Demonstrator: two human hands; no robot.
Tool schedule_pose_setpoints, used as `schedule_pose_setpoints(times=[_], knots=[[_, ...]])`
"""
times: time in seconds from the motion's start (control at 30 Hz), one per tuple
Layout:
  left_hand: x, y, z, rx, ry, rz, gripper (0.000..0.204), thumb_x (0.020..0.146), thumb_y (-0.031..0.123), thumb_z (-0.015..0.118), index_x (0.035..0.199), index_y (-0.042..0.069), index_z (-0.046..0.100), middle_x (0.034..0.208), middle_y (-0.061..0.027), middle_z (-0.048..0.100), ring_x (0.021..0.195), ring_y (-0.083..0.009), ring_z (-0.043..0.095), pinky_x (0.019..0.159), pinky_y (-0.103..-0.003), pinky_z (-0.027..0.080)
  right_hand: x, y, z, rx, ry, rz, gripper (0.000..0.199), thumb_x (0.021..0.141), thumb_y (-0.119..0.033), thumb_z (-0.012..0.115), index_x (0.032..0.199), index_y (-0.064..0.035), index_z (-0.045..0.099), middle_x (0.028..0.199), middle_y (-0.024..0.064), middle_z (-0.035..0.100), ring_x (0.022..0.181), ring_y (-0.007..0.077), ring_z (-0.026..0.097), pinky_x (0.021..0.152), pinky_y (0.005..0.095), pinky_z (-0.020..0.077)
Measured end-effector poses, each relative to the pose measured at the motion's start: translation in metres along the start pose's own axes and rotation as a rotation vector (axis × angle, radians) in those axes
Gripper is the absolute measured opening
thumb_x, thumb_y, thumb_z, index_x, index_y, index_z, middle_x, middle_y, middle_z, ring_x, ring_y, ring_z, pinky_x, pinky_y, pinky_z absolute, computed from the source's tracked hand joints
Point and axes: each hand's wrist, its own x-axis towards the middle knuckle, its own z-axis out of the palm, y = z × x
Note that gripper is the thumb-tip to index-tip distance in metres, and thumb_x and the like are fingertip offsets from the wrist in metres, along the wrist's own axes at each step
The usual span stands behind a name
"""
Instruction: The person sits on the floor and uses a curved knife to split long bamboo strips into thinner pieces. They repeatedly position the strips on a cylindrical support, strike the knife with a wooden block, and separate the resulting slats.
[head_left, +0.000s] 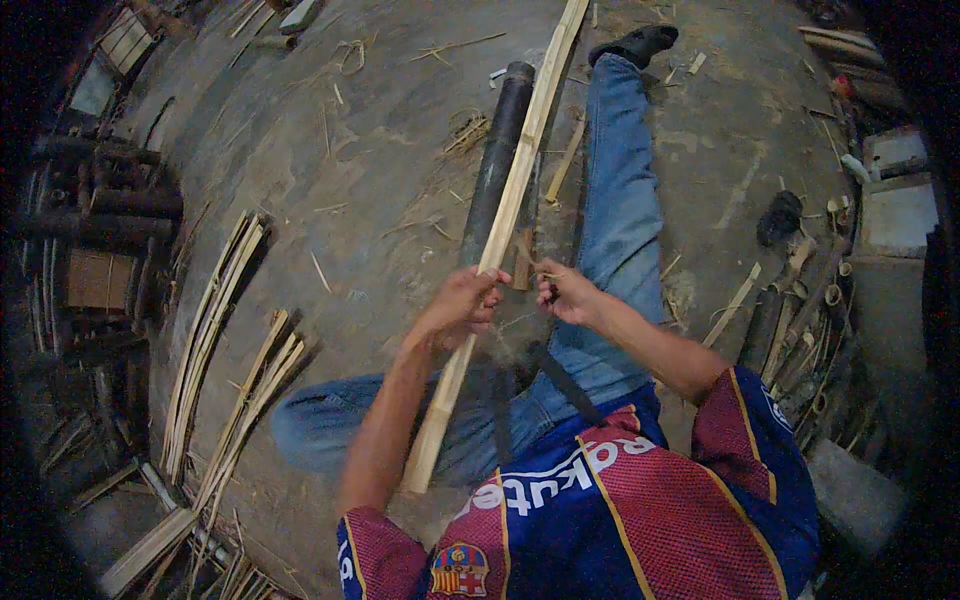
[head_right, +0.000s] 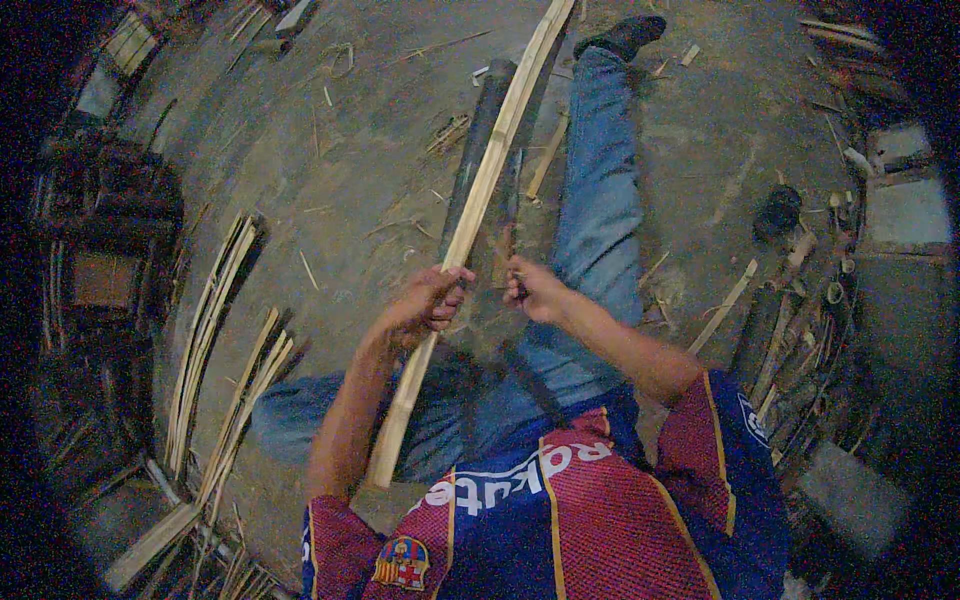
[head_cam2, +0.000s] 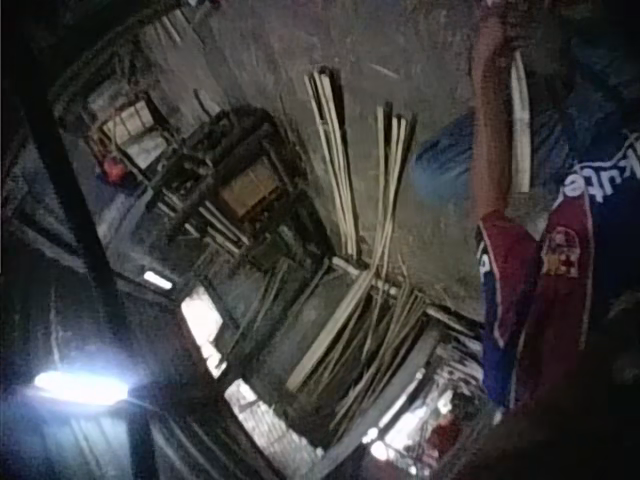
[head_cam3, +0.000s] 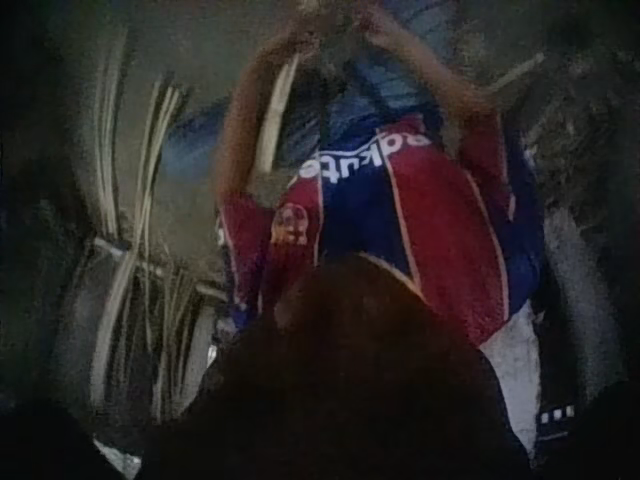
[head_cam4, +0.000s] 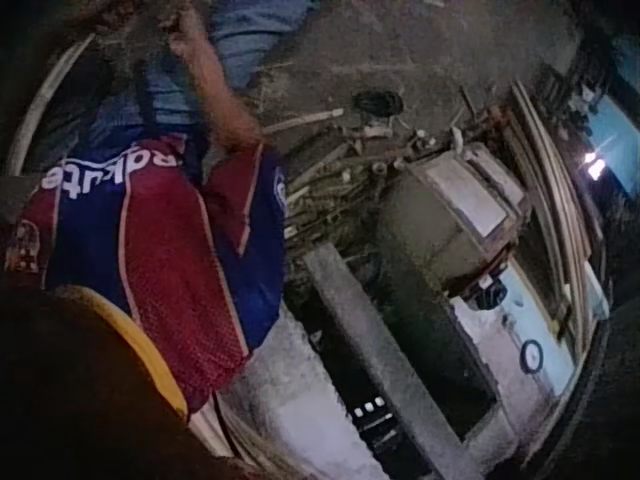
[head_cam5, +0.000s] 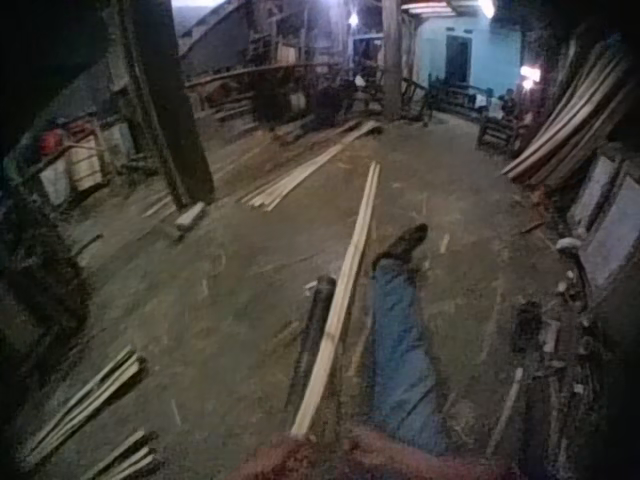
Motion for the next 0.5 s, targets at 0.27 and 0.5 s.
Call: schedule_pose_setpoints(times=[0.27,0.5], knots=[[-0.001,-0.026,-0.012,0.055,0.079,0.079,0.022,0.097,0.030,0.050,0.106,0.009,0.051,0.074,0.0019,0.052,0.048,-0.0047,0.038,0.040,-0.021,0.029,-0.003,-0.030,0.054,-0.975,-0.468,0.081,0.026,0.099,-0.033,0.048,0.104,-0.0077,0.053,0.083,0.0036,0.056,0.070,0.0156,0.060,0.065,0.0344,0.0564],[0.008,-0.032,-0.011,0.178,0.120,0.124,0.026,0.098,0.027,0.047,0.113,0.006,0.052,0.074,0.0005,0.055,0.051,-0.0069,0.043,0.041,-0.023,0.034,-0.029,-0.036,0.056,-0.919,-0.382,0.159,0.020,0.096,-0.023,0.055,0.107,-0.0064,0.054,0.087,0.0046,0.060,0.072,0.0142,0.060,0.062,0.0293,0.0534]])
